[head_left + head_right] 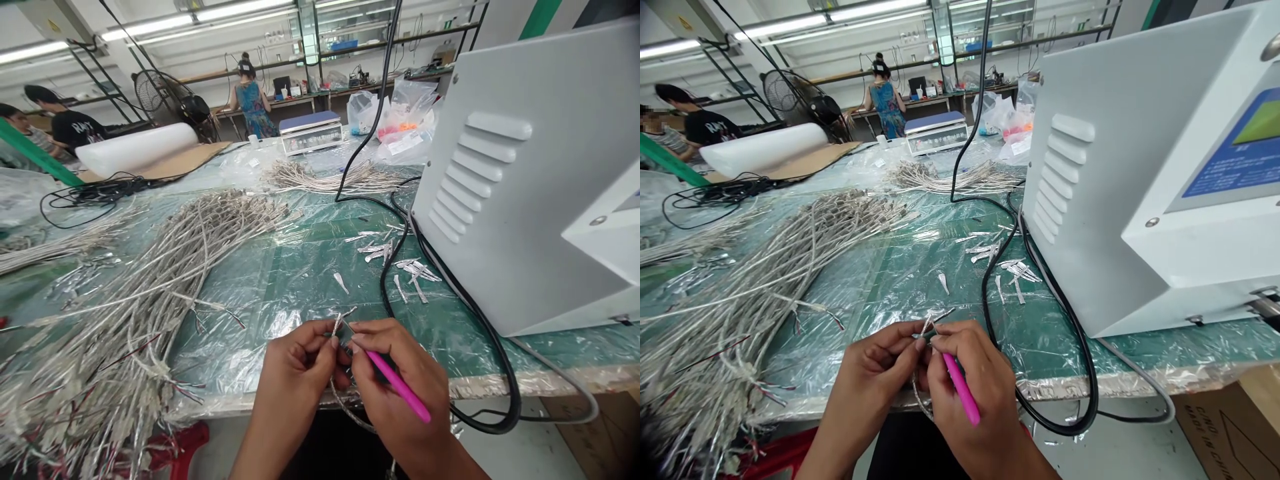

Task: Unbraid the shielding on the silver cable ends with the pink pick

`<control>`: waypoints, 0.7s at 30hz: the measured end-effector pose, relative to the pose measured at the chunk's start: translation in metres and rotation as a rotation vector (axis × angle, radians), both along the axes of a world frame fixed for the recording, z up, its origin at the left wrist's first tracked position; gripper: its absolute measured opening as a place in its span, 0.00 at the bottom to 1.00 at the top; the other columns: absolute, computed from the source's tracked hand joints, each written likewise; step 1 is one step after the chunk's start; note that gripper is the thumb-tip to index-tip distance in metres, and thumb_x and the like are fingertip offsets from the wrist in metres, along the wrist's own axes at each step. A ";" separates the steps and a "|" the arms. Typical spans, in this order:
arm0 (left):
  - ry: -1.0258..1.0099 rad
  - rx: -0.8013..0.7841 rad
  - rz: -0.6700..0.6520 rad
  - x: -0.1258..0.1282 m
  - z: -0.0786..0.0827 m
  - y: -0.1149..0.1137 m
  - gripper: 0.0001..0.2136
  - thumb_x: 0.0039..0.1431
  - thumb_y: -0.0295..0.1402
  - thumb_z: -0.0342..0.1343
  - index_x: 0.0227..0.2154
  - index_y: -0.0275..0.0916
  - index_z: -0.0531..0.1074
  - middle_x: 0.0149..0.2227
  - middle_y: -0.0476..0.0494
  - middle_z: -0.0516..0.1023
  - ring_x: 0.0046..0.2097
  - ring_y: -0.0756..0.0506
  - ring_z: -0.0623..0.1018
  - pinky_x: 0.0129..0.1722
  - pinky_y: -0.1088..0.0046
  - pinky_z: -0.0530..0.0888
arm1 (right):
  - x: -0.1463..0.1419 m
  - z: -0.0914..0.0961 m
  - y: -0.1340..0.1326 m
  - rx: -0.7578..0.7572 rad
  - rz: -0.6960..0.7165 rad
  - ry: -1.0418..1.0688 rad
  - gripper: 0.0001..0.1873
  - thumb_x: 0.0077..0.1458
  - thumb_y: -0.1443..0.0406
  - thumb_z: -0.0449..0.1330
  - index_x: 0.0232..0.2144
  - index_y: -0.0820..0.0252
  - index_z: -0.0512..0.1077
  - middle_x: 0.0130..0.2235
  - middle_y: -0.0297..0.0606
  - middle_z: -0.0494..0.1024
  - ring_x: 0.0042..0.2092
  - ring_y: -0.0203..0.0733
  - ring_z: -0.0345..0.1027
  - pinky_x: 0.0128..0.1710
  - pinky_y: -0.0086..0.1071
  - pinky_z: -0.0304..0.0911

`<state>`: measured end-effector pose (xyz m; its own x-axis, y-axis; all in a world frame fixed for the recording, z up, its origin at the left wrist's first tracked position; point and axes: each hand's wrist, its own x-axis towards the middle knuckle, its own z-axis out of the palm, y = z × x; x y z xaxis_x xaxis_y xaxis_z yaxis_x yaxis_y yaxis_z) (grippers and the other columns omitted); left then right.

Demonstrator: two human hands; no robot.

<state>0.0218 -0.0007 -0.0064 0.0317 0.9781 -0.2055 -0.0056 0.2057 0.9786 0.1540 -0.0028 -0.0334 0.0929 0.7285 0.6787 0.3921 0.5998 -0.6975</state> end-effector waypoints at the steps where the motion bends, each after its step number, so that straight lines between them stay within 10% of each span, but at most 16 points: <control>1: -0.004 -0.002 0.000 0.000 0.000 0.000 0.10 0.58 0.33 0.59 0.40 0.34 0.76 0.21 0.50 0.75 0.23 0.51 0.74 0.25 0.79 0.72 | 0.000 0.000 0.000 -0.003 -0.011 0.004 0.12 0.52 0.79 0.57 0.34 0.59 0.69 0.35 0.39 0.76 0.39 0.38 0.75 0.37 0.28 0.74; 21: -0.058 -0.026 -0.044 0.000 0.001 0.004 0.08 0.61 0.36 0.56 0.31 0.36 0.69 0.22 0.51 0.73 0.23 0.52 0.73 0.24 0.79 0.71 | 0.003 0.003 -0.001 0.049 0.090 -0.003 0.12 0.53 0.80 0.58 0.36 0.61 0.70 0.36 0.39 0.77 0.41 0.36 0.75 0.40 0.27 0.74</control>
<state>0.0213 0.0029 -0.0053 0.0868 0.9699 -0.2277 -0.0527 0.2327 0.9711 0.1567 -0.0038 -0.0305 0.0262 0.7001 0.7136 0.3374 0.6658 -0.6655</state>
